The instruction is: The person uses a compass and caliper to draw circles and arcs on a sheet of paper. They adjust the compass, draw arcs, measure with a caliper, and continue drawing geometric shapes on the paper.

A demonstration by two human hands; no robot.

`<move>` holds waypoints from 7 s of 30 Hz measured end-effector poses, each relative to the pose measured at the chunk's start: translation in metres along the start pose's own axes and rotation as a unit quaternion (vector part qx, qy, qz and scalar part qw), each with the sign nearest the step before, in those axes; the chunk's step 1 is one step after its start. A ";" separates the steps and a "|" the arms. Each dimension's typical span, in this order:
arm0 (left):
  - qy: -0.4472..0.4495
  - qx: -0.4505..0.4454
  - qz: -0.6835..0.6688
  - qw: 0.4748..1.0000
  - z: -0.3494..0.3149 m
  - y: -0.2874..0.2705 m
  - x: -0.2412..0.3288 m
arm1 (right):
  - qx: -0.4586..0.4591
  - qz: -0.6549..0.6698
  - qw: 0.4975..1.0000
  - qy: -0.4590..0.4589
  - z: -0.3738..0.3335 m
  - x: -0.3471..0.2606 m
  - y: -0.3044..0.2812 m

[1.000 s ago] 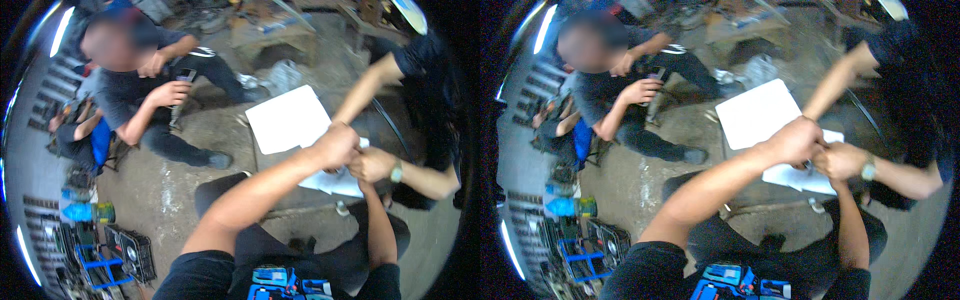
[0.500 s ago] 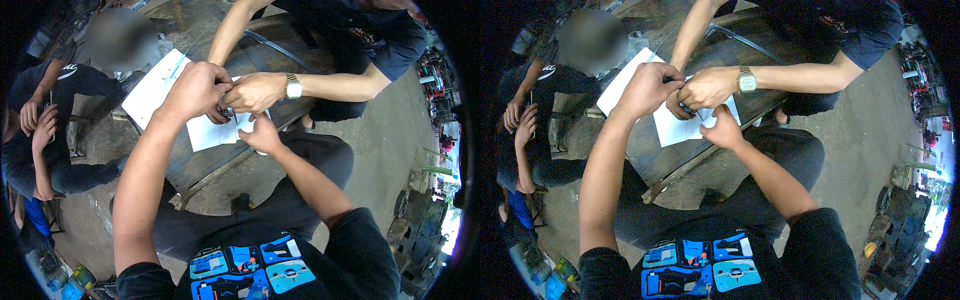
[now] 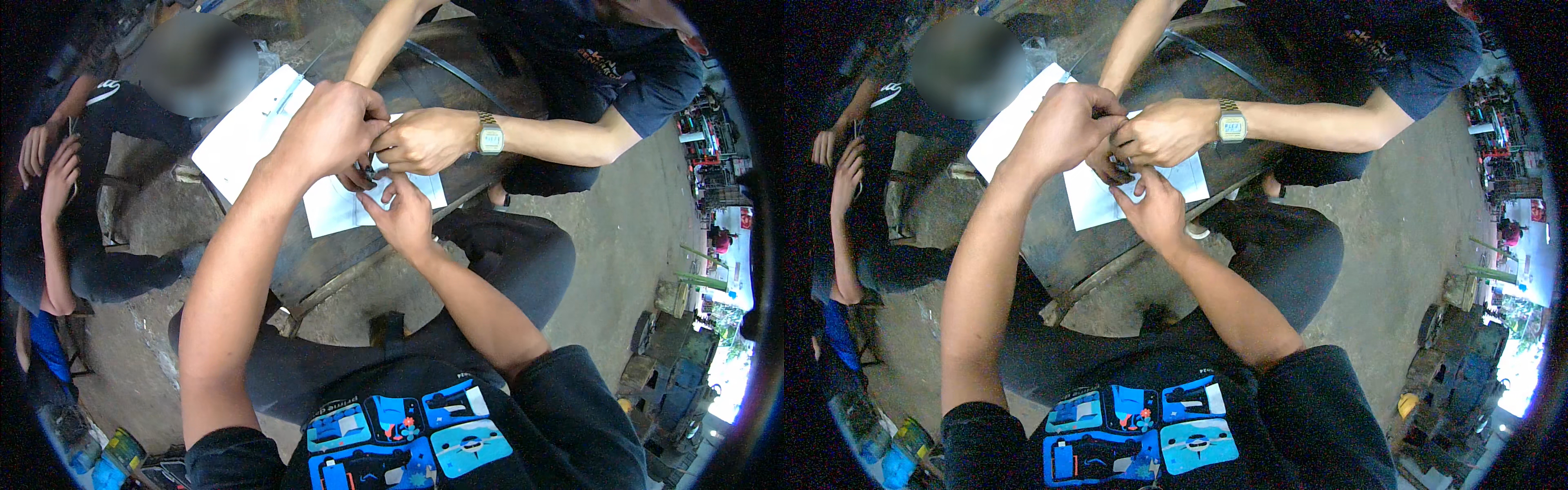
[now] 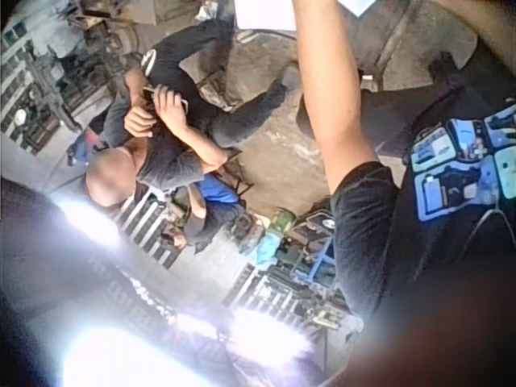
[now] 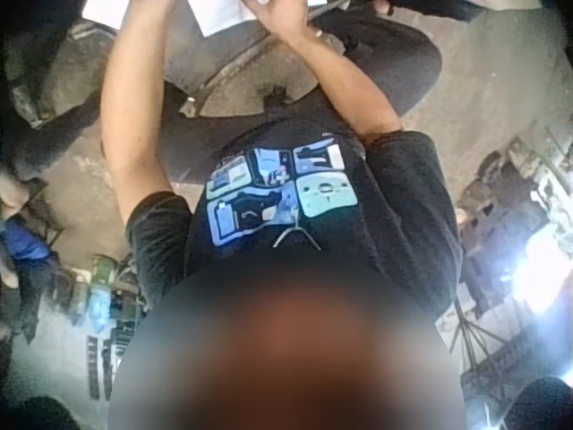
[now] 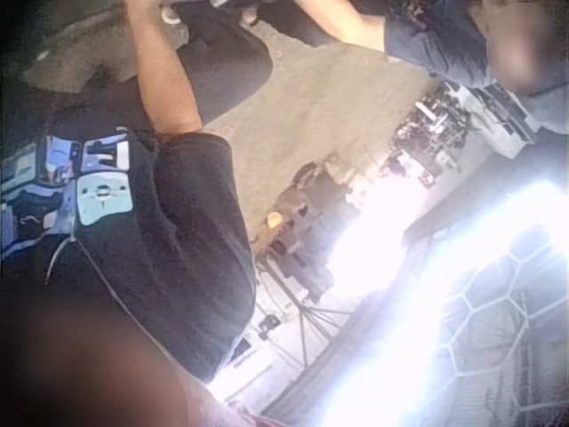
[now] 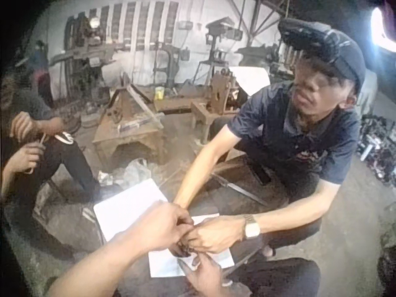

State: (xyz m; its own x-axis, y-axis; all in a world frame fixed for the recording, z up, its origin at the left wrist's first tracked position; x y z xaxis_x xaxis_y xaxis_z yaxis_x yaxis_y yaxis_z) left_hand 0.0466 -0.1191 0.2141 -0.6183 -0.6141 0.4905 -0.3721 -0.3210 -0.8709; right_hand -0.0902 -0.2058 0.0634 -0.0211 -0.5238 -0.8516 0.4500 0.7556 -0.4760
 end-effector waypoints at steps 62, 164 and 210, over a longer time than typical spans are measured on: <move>0.070 0.033 -0.160 0.984 -0.017 0.029 -0.036 | -0.170 -0.082 0.981 -0.053 0.033 0.028 0.012; -0.223 -0.078 0.065 0.970 -0.091 0.149 -0.167 | -0.156 -0.048 0.986 -0.044 0.018 0.053 0.029; -0.223 -0.069 0.047 0.971 -0.092 0.146 -0.166 | -0.050 -0.021 0.995 -0.079 0.034 0.102 0.007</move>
State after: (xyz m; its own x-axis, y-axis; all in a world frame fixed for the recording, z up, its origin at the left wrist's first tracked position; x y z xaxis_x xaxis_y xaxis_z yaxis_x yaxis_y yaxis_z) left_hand 0.0311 0.0017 0.0081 -0.3051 -0.8969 0.3200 -0.4359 -0.1672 -0.8843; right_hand -0.0589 -0.2675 -0.0195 0.1068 -0.6045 -0.7894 0.3597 0.7637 -0.5361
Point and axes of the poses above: each hand's wrist, its own z-axis towards the middle knuckle, its own y-axis out of the palm, x = y × z, the point moved 5 cm from there along z, towards the middle knuckle, and after that the axes turned 11 degrees about z, right-handed, at the moved point
